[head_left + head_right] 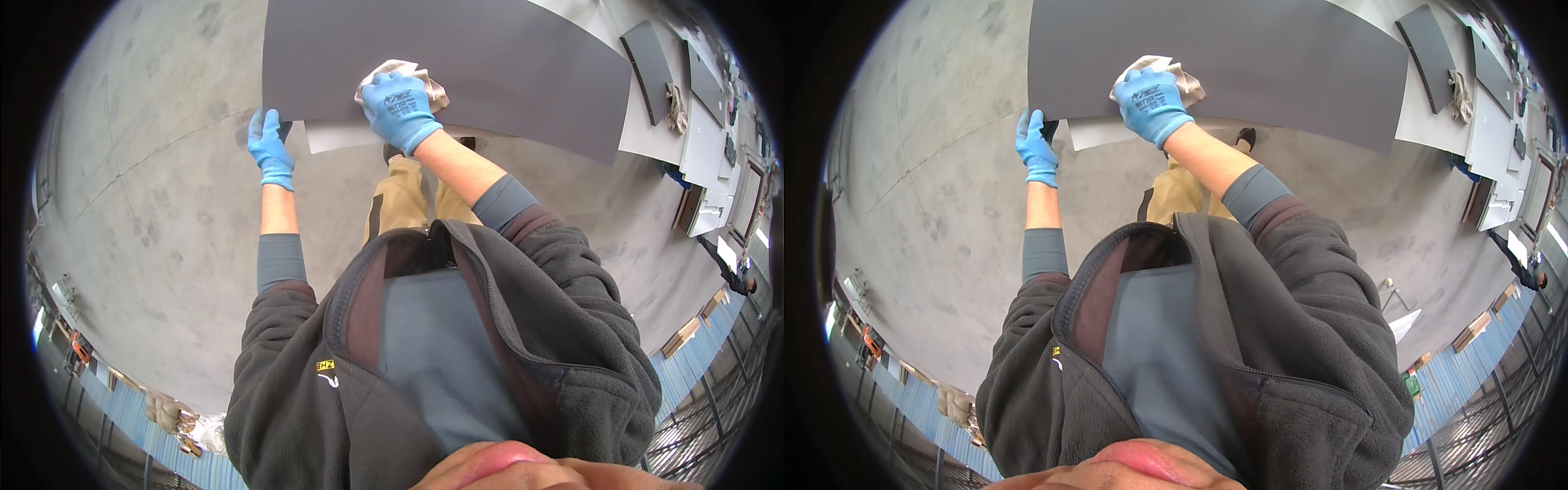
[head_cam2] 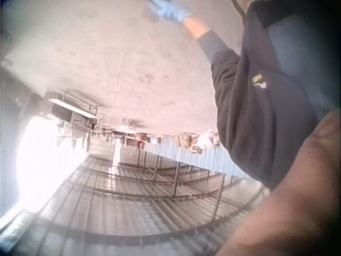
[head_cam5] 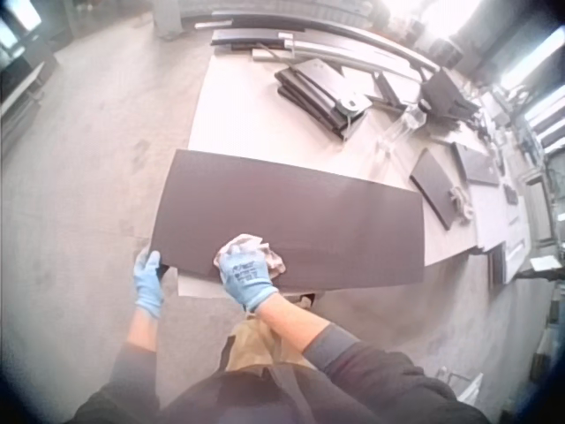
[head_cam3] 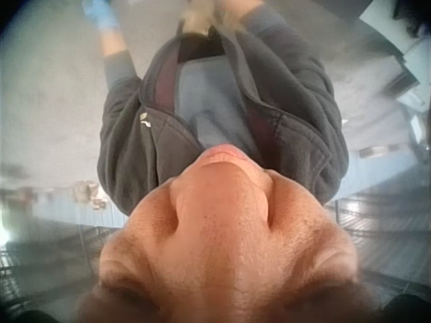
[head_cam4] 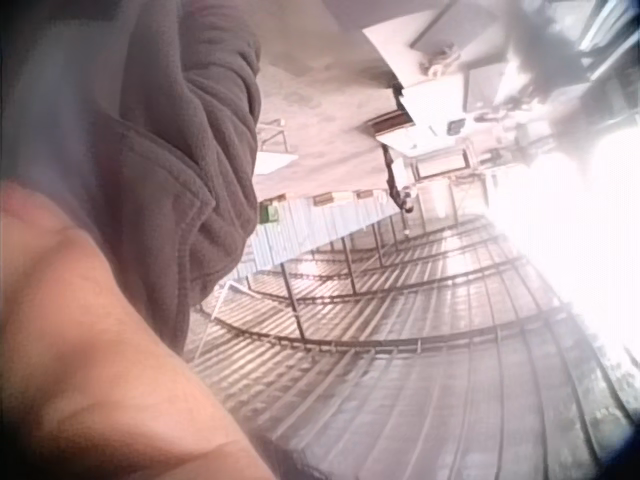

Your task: The person handles gray and white cabinet panels, wipes a panel with a cloth, marks a panel with a marker, and fits trim pieces into slots on a large white panel. The person also moves and positions multiple panels on the floor.

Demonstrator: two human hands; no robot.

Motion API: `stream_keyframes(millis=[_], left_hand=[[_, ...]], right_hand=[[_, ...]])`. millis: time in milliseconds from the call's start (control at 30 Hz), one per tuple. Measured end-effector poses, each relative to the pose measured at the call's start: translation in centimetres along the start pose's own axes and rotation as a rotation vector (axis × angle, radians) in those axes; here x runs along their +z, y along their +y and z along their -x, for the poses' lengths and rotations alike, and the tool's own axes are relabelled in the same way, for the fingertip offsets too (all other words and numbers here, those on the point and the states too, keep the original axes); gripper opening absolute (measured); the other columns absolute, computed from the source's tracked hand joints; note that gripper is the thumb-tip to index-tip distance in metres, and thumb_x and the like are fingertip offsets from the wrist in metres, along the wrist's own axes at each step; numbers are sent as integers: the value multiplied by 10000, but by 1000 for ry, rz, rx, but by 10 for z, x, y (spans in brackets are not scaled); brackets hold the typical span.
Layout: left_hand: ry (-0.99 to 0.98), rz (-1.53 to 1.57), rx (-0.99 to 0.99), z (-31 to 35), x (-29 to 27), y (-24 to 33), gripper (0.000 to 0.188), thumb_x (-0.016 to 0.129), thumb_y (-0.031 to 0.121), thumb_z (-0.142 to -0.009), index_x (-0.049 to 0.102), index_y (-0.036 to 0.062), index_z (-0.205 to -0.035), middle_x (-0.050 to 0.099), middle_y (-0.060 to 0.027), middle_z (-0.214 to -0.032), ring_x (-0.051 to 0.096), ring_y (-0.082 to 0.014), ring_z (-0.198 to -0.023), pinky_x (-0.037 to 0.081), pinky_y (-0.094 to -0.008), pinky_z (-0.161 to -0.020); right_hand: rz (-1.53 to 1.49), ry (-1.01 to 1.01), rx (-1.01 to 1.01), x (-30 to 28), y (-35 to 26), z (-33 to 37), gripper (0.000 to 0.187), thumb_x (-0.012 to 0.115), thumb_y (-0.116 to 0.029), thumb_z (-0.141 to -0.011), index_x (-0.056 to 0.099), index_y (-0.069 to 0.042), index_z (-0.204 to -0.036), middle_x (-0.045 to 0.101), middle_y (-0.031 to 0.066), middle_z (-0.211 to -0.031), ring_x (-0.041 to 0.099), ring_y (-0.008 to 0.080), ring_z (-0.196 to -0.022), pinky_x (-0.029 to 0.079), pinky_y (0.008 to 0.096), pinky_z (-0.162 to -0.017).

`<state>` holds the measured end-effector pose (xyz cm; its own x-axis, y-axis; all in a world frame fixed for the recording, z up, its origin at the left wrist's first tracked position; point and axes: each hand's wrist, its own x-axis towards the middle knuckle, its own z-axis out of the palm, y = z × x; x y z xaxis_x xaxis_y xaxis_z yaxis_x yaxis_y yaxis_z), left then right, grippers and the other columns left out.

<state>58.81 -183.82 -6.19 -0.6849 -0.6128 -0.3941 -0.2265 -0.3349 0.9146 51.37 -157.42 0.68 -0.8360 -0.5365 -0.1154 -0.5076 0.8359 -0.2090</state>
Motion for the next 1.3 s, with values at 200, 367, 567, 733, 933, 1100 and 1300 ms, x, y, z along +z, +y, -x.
stream_keyframes(millis=[200, 367, 567, 733, 933, 1100, 1300], left_hand=[[-16, -1, 59, -1, 2, -4, 400, 704, 117, -1006, 641, -5, -1382, 715, -93, -1243, 702, -200, -1076, 605, -366, -948], [31, 27, 53, 1, 5, -5, 400, 704, 117, -1006, 641, -3, -1383, 713, -95, -1246, 699, -203, -1085, 599, -361, -962], [-8, 26, -3, 1, 2, 1, 385, 701, 135, -1013, 645, 6, -1371, 718, -93, -1226, 702, -195, -1072, 600, -363, -949], [-13, -16, -55, -3, -3, 1, 375, 694, 148, -1018, 652, 28, -1371, 728, -71, -1202, 704, -177, -1019, 599, -343, -875], [-34, -1, -60, -4, -3, 1, 404, 684, 120, -1013, 629, 3, -1395, 722, -101, -1225, 716, -202, -1045, 619, -362, -927], [-48, 28, -4, -1, 1, 1, 404, 675, 109, -1016, 622, -9, -1398, 711, -124, -1268, 717, -222, -1089, 633, -393, -946], [-53, 5, -7, 0, 4, 5, 368, 663, 98, -1021, 643, 2, -1376, 718, -118, -1249, 722, -227, -1076, 640, -399, -940]], right_hand=[[-11, 107, -108, -18, 99, 104, 162, 762, -181, -780, 696, -148, -924, 655, 70, -980, 671, 289, -876, 538, 449, -750], [1, 41, 14, -36, 148, 155, 143, 776, -190, -768, 669, -141, -850, 649, 64, -886, 662, 297, -868, 520, 456, -773], [14, 397, -393, 21, 13, 41, 115, 667, -140, -777, 665, -123, -890, 571, 29, -842, 614, 225, -835, 480, 397, -672], [-7, 208, -407, 30, -95, -39, 148, 689, -176, -818, 724, -122, -951, 693, 36, -908, 669, 203, -886, 494, 345, -686], [2, 323, -365, 27, -24, 14, 91, 670, -146, -812, 678, -137, -903, 588, 13, -842, 607, 193, -797, 472, 367, -656], [69, 262, -147, -6, 149, 158, 184, 738, -190, -790, 659, -138, -948, 629, 43, -995, 648, 247, -902, 492, 422, -706], [203, 77, 176, -30, 262, 262, 246, 751, -189, -773, 647, -114, -983, 639, 76, -954, 654, 306, -895, 511, 451, -751]])
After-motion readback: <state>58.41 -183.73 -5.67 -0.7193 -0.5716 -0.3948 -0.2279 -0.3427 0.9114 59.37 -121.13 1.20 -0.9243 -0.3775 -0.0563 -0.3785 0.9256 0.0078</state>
